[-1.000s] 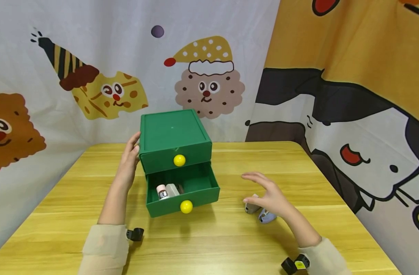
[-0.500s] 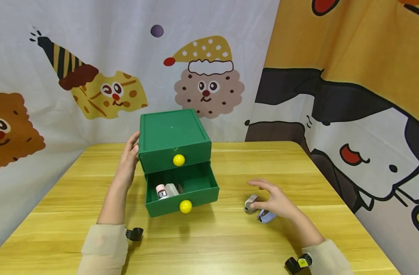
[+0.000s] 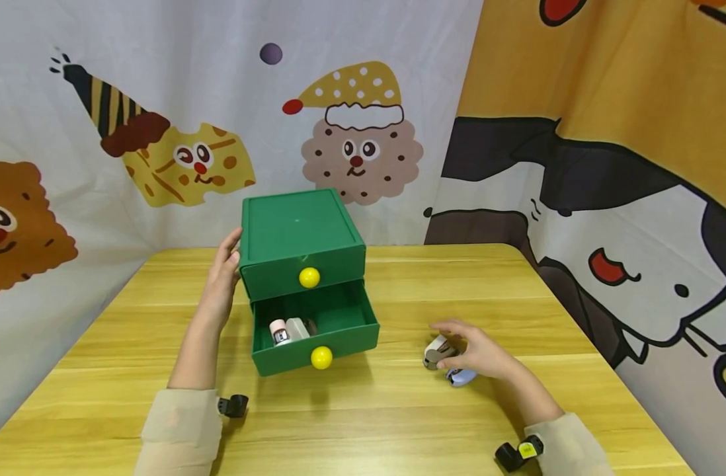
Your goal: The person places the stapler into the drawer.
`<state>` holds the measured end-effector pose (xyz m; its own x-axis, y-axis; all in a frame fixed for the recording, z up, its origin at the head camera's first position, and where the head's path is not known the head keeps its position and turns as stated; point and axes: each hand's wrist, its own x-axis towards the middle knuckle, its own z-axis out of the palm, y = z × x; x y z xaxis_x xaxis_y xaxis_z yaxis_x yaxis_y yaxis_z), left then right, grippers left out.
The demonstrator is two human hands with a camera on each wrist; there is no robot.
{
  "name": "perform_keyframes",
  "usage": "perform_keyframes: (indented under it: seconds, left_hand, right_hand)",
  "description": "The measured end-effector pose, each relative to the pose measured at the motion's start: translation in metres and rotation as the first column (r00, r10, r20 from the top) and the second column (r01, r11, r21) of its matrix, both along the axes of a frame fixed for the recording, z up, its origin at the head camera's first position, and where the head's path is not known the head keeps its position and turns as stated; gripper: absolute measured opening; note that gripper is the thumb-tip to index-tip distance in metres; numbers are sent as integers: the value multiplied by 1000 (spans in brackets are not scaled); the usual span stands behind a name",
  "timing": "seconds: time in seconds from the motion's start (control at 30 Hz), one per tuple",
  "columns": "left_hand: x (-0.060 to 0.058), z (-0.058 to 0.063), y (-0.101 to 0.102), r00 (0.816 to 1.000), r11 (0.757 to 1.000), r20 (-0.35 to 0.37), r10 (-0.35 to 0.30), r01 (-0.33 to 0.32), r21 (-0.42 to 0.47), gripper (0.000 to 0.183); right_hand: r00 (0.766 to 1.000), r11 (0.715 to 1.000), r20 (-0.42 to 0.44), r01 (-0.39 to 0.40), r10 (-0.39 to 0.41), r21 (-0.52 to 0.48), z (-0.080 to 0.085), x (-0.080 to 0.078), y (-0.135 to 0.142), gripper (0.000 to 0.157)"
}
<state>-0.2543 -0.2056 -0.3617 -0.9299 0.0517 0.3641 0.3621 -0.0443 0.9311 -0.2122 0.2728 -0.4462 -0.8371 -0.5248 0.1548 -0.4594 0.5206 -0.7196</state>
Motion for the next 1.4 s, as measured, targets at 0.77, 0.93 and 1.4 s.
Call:
perform_keyframes:
  seconds: [0.77,0.93,1.4]
  left_hand:
    - [0,0,0,1000,1000,6,6,-6,-14,55]
    - [1,1,0,1000,1000,8,3,-3,-11,56]
    - [-1,-1,0,1000,1000,8,-1,1,-26,56]
  right_hand:
    - [999,1000,33,-10,10,-2,-7,-3,-3,49]
    - [1000,1000,11,-4,4,-18,-7,-3,-5,47]
    - [999,996,-29,41,-44,-76,12,1,-16,48]
